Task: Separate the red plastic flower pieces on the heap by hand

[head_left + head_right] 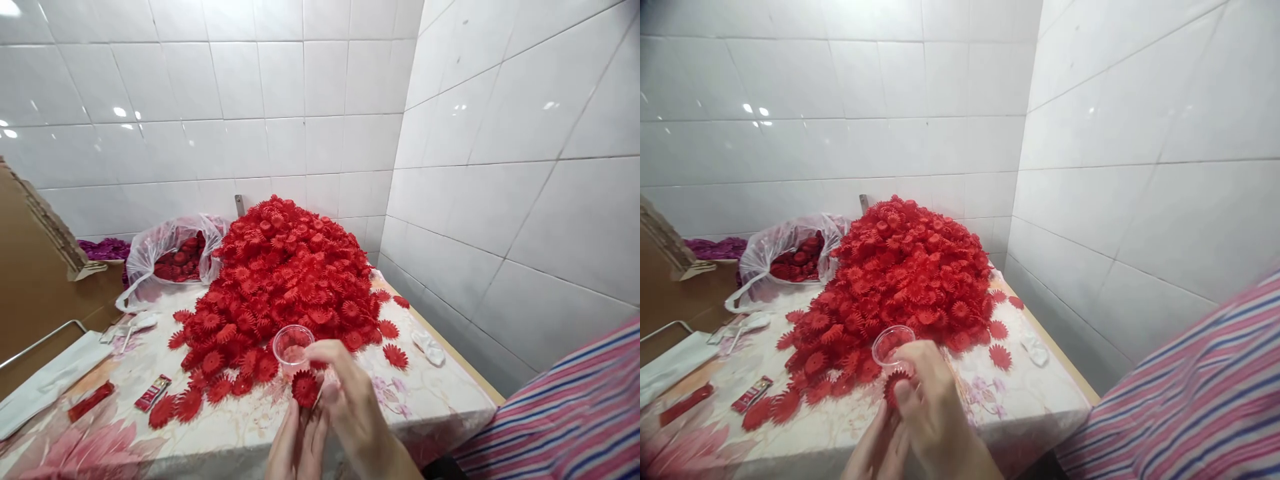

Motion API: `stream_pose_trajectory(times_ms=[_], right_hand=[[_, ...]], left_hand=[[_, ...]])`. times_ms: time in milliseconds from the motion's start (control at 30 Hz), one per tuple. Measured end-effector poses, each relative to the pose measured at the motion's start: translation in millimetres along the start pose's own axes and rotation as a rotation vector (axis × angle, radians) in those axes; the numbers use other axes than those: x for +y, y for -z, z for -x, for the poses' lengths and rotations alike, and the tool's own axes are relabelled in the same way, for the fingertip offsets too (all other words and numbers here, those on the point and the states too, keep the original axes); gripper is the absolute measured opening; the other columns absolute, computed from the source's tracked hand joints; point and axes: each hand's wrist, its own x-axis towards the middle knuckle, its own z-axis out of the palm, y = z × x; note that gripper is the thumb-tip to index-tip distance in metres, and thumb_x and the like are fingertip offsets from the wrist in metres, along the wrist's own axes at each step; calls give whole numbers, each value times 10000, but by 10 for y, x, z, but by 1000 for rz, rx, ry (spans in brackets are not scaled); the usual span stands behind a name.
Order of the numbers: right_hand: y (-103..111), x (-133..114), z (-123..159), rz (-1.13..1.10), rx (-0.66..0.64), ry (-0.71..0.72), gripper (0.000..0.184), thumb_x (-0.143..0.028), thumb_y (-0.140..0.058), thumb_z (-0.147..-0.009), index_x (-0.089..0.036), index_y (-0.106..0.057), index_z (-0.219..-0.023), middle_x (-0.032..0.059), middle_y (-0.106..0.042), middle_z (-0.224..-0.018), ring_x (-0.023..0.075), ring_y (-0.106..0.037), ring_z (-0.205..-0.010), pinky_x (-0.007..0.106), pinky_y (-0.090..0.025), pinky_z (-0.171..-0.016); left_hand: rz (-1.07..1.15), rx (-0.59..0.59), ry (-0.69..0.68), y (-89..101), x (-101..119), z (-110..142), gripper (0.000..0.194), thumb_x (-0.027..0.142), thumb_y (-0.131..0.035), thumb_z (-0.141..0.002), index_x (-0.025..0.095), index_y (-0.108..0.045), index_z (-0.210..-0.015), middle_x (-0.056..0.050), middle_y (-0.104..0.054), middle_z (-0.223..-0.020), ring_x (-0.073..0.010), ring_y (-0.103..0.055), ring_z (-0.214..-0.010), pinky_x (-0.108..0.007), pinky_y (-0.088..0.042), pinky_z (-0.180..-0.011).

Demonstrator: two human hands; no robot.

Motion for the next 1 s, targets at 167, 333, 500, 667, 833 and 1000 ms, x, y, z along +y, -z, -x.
stream_pose_trajectory(times_ms=[167,333,500,667,833,1000], right_hand=[[84,-60,-568,198,-443,-168,513,-486,-158,-899,-186,-534,-719,9,-539,-640,137,-509,-583,263,-394,-556],[-96,23,-994,532,-1139,-311,707,-718,-165,-760,-158,-565,-599,43,-543,-605,163,-513,-530,273,-374,-497],[-222,90,-1016,622,-1293,-260,764,-743,-159,-730,-135,-604,-604,83,-563,-637,221,-557,-671,299,-395,-582],[-184,103,-1064,567,-1329,-291,727,-707,-167,-758,-153,-606,-592,61,-573,-635,189,-536,-615,298,-394,-598],[-90,49,-1156,526,-1252,-262,685,-629,-168,-816,-159,-592,-555,37,-528,-573,145,-488,-534,274,-379,-586],[-119,96,-1143,526,-1210,-192,634,-557,-174,-855,-155,-572,-569,36,-527,-590,134,-471,-529,265,-375,-590]], left_hand=[[61,-16,47,142,207,24,192,165,-560,-789,185,-717,-897,-82,-703,-976,-216,-625,-966,-355,-419,-954],[35,-24,106,300,307,71,227,142,-504,-817,188,-711,-897,-93,-717,-903,-230,-644,-922,-418,-399,-958],[98,27,104,199,355,95,229,156,-491,-825,134,-717,-854,-112,-712,-926,-238,-626,-969,-389,-400,-977],[126,61,84,26,416,37,259,77,-464,-824,132,-707,-897,-95,-694,-1004,-219,-624,-977,-360,-433,-960],[153,59,108,-25,421,-40,268,110,-437,-854,101,-694,-926,-132,-671,-1048,-246,-590,-1032,-357,-453,-940],[137,175,85,-89,414,-64,245,85,-457,-838,79,-701,-842,-129,-705,-951,-242,-630,-960,-339,-505,-874]])
